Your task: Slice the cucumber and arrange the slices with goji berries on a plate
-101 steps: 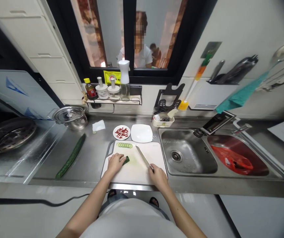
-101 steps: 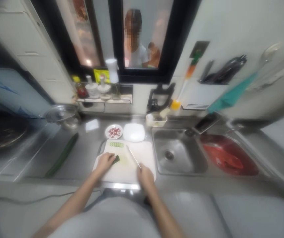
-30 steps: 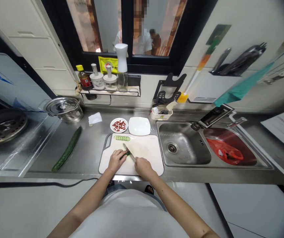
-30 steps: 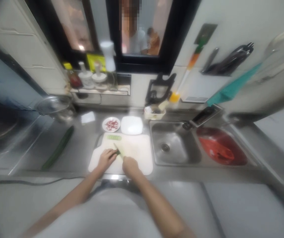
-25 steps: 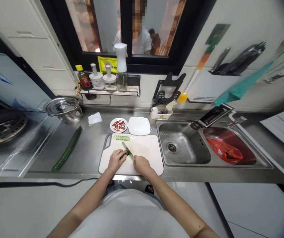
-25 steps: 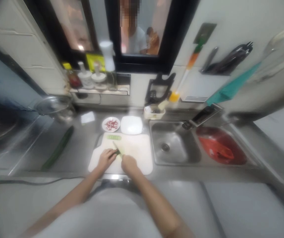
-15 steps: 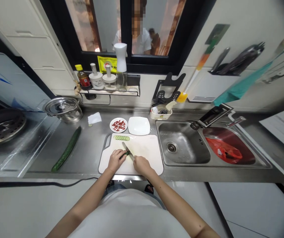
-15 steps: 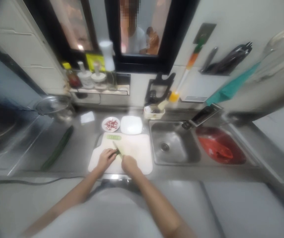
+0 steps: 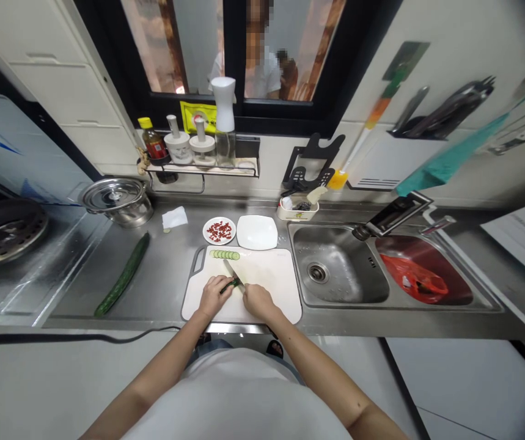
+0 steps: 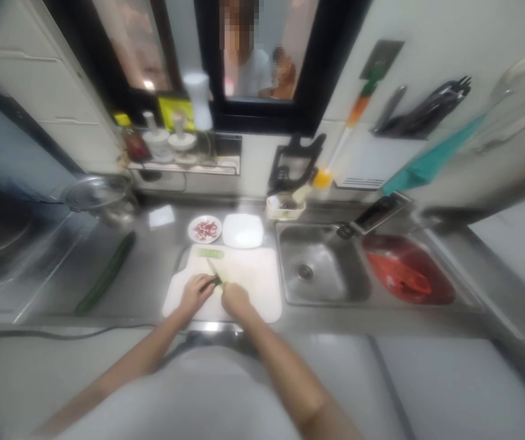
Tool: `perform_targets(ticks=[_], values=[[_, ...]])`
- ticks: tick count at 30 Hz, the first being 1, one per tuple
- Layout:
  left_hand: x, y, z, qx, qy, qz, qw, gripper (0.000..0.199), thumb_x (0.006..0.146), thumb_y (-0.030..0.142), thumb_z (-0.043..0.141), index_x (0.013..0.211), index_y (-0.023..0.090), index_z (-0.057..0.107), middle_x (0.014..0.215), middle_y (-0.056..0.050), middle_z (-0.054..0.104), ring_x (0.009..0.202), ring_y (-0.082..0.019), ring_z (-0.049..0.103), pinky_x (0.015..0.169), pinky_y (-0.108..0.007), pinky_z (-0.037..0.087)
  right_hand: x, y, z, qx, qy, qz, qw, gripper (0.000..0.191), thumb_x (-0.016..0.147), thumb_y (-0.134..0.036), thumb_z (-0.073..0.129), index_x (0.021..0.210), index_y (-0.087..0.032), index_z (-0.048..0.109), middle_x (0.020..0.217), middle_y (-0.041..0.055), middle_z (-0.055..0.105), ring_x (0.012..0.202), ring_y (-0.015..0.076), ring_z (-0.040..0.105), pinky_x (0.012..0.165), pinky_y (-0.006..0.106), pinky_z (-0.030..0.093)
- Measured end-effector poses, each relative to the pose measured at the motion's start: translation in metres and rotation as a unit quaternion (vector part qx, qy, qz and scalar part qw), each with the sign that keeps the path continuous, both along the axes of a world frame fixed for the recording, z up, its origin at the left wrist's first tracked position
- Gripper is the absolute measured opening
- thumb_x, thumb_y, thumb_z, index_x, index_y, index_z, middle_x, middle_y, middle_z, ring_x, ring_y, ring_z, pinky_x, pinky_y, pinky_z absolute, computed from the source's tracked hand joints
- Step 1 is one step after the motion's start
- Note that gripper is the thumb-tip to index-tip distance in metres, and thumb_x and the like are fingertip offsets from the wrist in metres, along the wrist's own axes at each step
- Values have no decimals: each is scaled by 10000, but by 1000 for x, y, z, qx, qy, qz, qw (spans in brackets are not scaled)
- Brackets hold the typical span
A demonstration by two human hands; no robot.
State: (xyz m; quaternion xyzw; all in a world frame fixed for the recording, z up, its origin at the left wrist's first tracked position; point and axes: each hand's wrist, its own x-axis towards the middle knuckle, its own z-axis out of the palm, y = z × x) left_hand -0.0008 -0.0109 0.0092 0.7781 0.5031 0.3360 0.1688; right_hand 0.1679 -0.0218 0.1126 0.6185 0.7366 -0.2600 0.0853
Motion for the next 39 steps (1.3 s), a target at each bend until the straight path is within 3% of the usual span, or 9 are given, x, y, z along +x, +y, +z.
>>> perform_targets(ticks=[7,17,30,39], values=[[0,0,1,5,-4,1,1000,244,886,311,513,1077,242,647,952,-51,653,864,-172,569,778,-317,463,-7,6,-3,10,4,-4,1000,335,875,-143,361,1103,-115,604,1040,146,672,969,222,626,775,284,437],[1,-1,3,-2,-16,5,1000,234,887,305,514,1068,241,649,951,-49,657,868,-174,570,782,-324,468,5,-11,3,-31,-17,-5,999,319,868,-139,369,1070,-114,614,1009,159,674,959,240,632,754,300,449],[2,0,3,-4,-15,5,1000,241,889,320,510,1068,242,651,946,-49,655,859,-174,563,776,-325,462,-5,3,-9,2,-9,6,1000,337,875,-127,350,1089,-117,611,1045,149,669,976,216,622,789,285,435],[1,-1,2,-3,-12,12,1000,230,882,306,523,1064,242,647,949,-43,659,870,-166,570,786,-313,469,-2,-1,-2,-4,-16,2,1000,324,877,-146,360,1077,-116,614,1027,155,672,954,227,628,763,288,442]])
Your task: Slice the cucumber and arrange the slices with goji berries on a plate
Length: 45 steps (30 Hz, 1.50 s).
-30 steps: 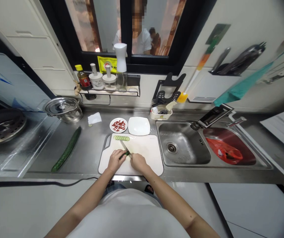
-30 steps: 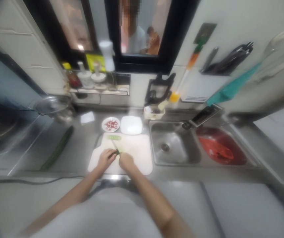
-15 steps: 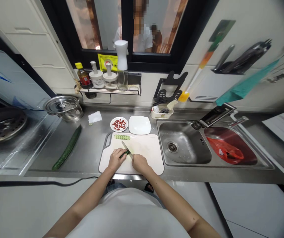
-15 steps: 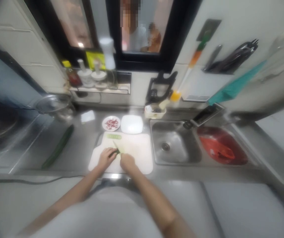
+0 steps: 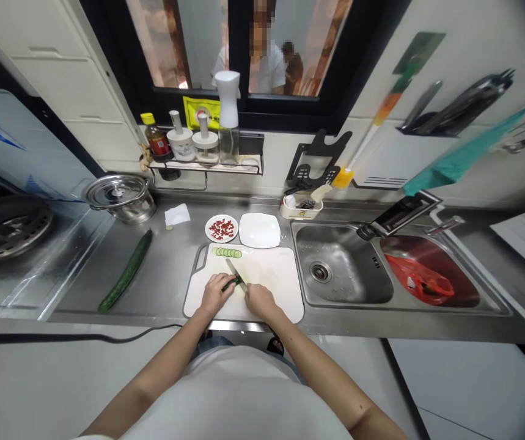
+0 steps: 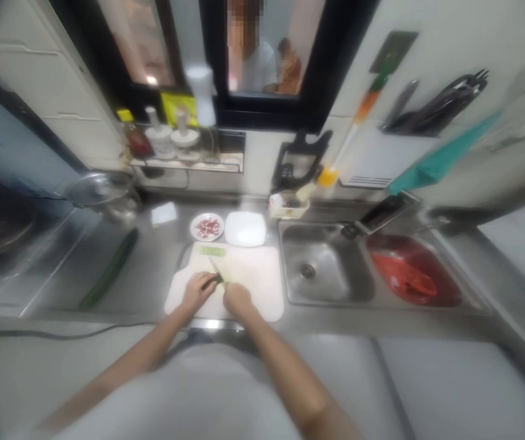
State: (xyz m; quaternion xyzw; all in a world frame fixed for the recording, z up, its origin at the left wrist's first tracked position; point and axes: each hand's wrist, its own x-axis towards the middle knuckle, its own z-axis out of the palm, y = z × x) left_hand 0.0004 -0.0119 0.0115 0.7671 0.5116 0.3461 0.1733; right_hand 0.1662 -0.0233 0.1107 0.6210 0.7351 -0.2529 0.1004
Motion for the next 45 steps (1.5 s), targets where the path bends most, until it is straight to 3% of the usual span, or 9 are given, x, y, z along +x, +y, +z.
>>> perform_targets(ticks=[36,45], values=[[0,0,-1,3,4,3,1000,232,888,311,508,1059,242,649,952,-53,662,882,-179,576,800,-335,468,-14,11,-23,25,16,-7,1000,312,905,-141,348,1113,-131,580,1009,136,676,965,189,625,782,259,427],[1,-1,0,7,1,7,1000,223,885,310,519,1054,236,643,968,-46,664,884,-180,579,795,-332,470,1,-16,-17,-5,-18,-14,1000,306,890,-122,345,1068,-115,593,995,153,675,942,218,636,751,286,446]])
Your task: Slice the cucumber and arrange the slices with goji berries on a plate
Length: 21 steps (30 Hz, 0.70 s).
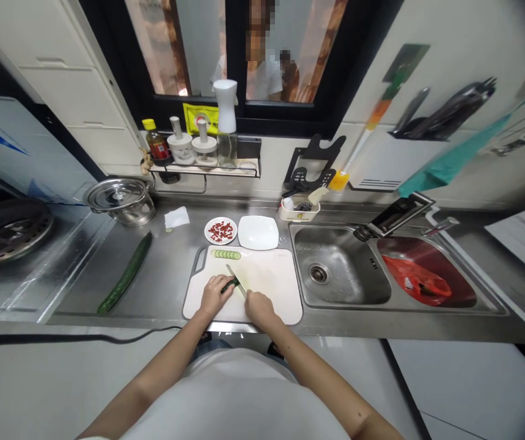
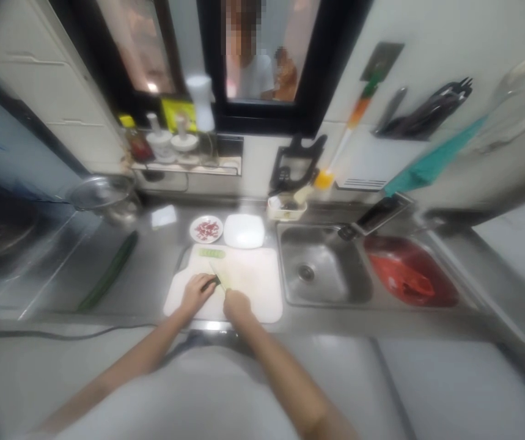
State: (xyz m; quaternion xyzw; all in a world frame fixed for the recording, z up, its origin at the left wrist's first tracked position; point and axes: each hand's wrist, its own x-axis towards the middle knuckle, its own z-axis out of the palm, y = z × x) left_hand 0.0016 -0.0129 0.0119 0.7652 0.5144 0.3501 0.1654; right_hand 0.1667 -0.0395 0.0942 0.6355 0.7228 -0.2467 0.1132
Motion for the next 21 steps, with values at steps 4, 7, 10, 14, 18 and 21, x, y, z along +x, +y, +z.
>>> perform_targets(ticks=[4,7,10,14,18,21], values=[[0,1,0,-3,0,3,1000,223,884,306,516,1052,235,644,963,-48,664,885,-180,581,794,-332,474,5,-7,-2,4,-4,-1,1000,308,895,-122,329,1056,-109,591,971,155,677,936,225,637,747,294,450],[0,0,1,-2,1,5,1000,227,887,308,509,1055,237,643,958,-50,662,881,-180,581,790,-332,475,2,-2,-3,5,-2,3,1000,301,891,-125,343,1063,-111,589,978,155,676,934,220,637,750,290,448],[0,0,1,-3,6,5,1000,226,886,303,510,1056,240,644,946,-50,661,877,-180,580,785,-328,473,-5,9,-3,7,0,-1,1000,305,888,-125,352,1086,-113,584,999,158,673,945,215,635,756,286,445],[0,0,0,3,6,5,1000,222,880,298,520,1050,231,646,943,-50,662,875,-177,577,793,-325,467,-14,23,-3,20,18,1,1000,310,893,-129,347,1089,-120,588,994,150,677,958,207,632,768,276,438],[0,0,-1,0,3,2,1000,232,884,295,511,1060,225,644,959,-53,662,886,-177,574,804,-326,463,-17,28,-5,37,29,-2,999,317,897,-142,339,1091,-123,589,983,142,679,945,205,636,753,271,438],[0,0,0,-1,6,4,1000,233,885,301,510,1060,229,646,957,-51,663,880,-176,572,800,-323,461,-16,26,-5,35,26,-3,999,316,890,-139,346,1086,-124,593,994,146,679,942,207,637,747,272,439]])
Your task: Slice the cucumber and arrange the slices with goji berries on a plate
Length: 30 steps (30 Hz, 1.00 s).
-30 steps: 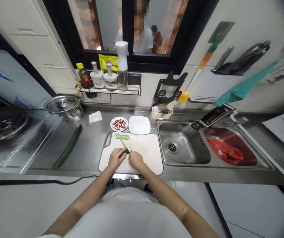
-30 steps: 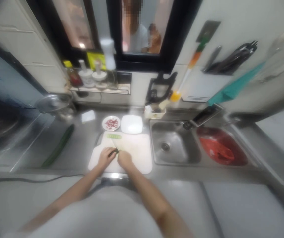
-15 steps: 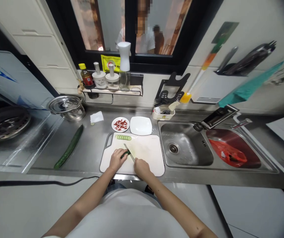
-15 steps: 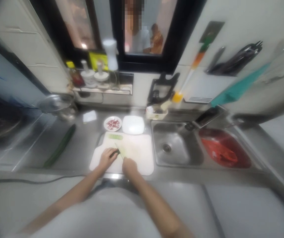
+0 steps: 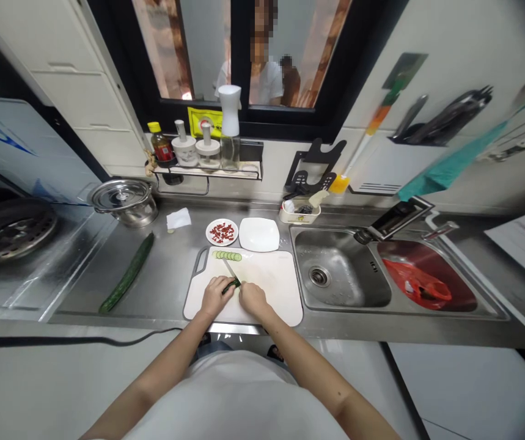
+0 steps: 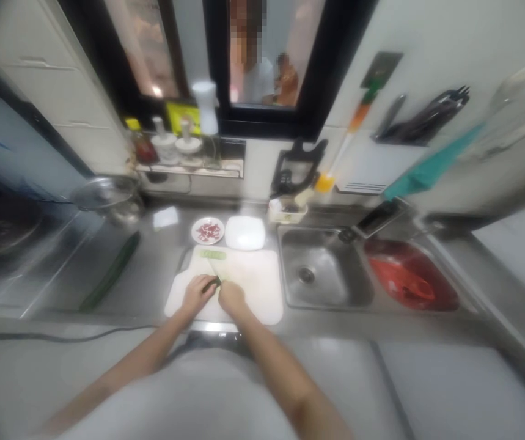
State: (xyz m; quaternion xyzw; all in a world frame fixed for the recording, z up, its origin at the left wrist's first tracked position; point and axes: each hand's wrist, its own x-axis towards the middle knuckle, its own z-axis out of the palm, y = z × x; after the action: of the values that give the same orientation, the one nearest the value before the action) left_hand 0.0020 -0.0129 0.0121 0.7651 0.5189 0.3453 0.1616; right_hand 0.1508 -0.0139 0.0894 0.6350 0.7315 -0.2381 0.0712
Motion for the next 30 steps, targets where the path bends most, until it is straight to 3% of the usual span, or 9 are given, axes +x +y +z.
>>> perform_targets(ticks=[20,30], values=[[1,-2,5,-7,-5,11,1000,217,883,300,520,1043,224,646,976,-48,670,905,-179,579,816,-320,462,26,-48,14,-41,-48,-11,998,309,890,-119,341,1072,-109,590,980,157,669,941,224,628,737,292,424],[0,0,-1,-5,-18,16,1000,213,884,301,519,1041,235,645,986,-44,667,934,-181,588,852,-333,471,52,-67,23,-51,-45,6,998,247,879,-154,396,993,-137,615,950,133,672,884,210,634,670,263,397]])
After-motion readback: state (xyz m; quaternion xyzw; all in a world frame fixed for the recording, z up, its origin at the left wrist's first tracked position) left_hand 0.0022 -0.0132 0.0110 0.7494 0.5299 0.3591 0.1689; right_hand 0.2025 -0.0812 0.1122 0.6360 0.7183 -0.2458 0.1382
